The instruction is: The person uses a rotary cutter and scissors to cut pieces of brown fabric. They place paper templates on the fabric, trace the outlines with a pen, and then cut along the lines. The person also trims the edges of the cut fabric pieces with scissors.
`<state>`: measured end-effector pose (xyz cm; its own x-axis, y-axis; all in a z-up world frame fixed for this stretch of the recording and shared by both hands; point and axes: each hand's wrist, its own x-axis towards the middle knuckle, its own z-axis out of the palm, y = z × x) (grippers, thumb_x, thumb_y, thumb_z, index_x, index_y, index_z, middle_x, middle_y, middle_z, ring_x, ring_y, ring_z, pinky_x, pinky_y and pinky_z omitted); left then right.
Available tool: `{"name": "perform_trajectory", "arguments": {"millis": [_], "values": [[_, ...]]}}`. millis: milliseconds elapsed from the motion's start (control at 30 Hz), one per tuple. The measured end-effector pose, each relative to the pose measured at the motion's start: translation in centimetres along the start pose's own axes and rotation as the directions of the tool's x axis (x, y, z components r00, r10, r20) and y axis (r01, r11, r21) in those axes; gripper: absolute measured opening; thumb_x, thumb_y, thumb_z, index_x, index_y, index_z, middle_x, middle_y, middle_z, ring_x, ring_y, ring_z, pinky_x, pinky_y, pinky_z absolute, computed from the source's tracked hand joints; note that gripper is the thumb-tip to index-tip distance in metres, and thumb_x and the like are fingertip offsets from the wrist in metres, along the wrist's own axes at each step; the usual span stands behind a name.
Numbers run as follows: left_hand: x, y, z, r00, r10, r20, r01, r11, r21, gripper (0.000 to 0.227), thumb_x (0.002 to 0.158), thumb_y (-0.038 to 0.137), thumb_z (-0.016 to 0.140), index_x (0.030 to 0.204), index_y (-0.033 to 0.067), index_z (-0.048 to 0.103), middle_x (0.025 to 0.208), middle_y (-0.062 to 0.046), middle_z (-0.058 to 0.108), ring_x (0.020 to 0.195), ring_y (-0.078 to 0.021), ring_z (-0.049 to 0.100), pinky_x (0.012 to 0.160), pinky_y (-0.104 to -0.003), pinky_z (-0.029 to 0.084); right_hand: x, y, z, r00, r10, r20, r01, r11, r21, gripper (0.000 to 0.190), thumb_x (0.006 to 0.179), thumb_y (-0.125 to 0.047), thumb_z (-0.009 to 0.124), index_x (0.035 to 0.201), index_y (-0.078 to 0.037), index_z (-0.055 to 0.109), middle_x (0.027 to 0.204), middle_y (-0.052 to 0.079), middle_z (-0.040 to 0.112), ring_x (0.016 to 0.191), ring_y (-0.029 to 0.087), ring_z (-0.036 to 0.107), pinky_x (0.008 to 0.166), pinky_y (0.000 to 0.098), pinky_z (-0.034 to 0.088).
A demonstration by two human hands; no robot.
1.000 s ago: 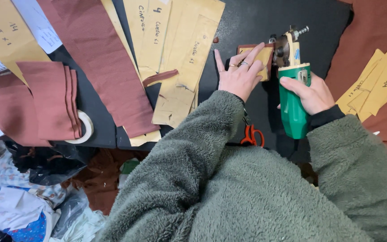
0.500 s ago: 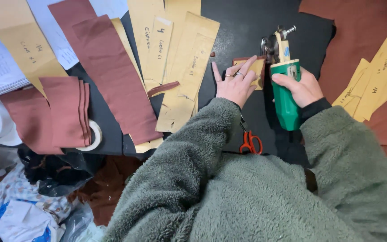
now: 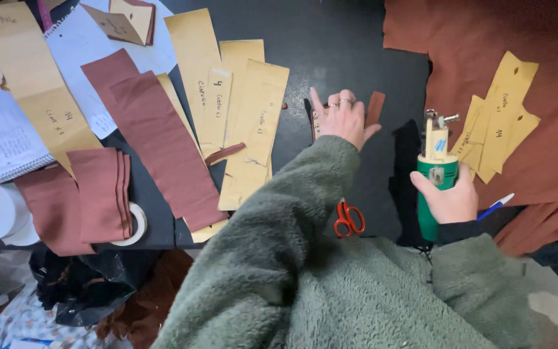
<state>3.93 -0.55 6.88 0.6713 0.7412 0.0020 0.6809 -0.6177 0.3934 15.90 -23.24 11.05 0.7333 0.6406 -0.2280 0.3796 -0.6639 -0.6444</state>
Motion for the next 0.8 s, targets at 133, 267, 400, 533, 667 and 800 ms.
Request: {"name": "perform_trajectory", "arguments": {"millis": [133,267,400,533,667,800], "values": [[1.3,1.8,2.5,0.989,-0.102,0.106,0.088,0.987,0.134,0.05,0.072,0.053,0.081,0.105,0.0168,0.072,0.117,-0.002,0.054,0.123,-0.0244,0.051,0.12,-0.073,0.008,-0.6,4.0,2.8,0.99,0.004,-0.139,-0.028,0.985,-0.172,0.072,0.077,-0.036,0.092,0.125,0.002,0.054,0.113,0.022,0.064,0.107,0.04,0.064,0.091,0.0493,0.051],[-2.6,1.6,1.2,0.995,0.019,-0.096,-0.026,0.997,-0.075,0.028,0.08,0.04,0.08,0.095,0.0194,0.071,0.108,-0.001,0.059,0.116,-0.0257,0.057,0.122,-0.074,0.011,-1.1,4.8,4.2,0.975,-0.041,-0.221,-0.024,0.959,-0.282,0.076,0.075,-0.034,0.094,0.128,-0.001,0.051,0.125,0.024,0.055,0.117,0.045,0.057,0.095,0.0543,0.048],[-12.3,-1.2,-4.8,0.943,0.08,-0.323,-0.245,0.825,-0.509,0.021,0.085,0.025,0.081,0.093,0.0153,0.065,0.093,0.002,0.071,0.103,-0.0208,0.068,0.122,-0.069,0.022,-0.9,4.9,5.0,0.967,-0.025,-0.254,-0.075,0.924,-0.375,0.078,0.076,-0.036,0.096,0.132,-0.004,0.051,0.128,0.023,0.052,0.117,0.046,0.055,0.092,0.0593,0.046],[-18.3,-6.0,-6.1,0.99,-0.091,-0.108,-0.023,0.652,-0.758,0.021,0.085,0.018,0.083,0.095,0.0118,0.065,0.093,-0.003,0.073,0.093,-0.0155,0.071,0.104,-0.053,0.045,-1.6,1.1,5.0,0.942,-0.212,-0.26,0.032,0.829,-0.559,0.081,0.076,-0.035,0.095,0.139,-0.008,0.053,0.127,0.02,0.052,0.117,0.043,0.056,0.093,0.0577,0.046],[-26.1,-13.4,-3.2,0.862,-0.497,-0.102,0.002,0.204,-0.979,0.021,0.099,0.006,0.071,0.104,0.0093,0.05,0.096,-0.005,0.068,0.086,-0.0102,0.067,0.079,-0.026,0.056,-1.1,-2.8,5.4,0.835,-0.521,-0.178,0.367,0.767,-0.527,0.059,0.086,-0.023,0.088,0.136,-0.009,0.06,0.125,0.013,0.052,0.113,0.033,0.059,0.095,0.0466,0.051],[-35.8,-20.8,-3.0,0.476,-0.819,-0.32,0.171,0.443,-0.88,0.015,0.101,0.005,0.068,0.108,0.0063,0.056,0.099,-0.005,0.065,0.085,-0.01,0.062,0.078,-0.026,0.053,0.2,-4.1,8.3,0.868,-0.492,0.073,0.491,0.871,0.03,0.018,0.104,-0.007,0.073,0.121,-0.001,0.068,0.114,0.011,0.055,0.09,0.016,0.062,0.077,0.0267,0.055]]}}
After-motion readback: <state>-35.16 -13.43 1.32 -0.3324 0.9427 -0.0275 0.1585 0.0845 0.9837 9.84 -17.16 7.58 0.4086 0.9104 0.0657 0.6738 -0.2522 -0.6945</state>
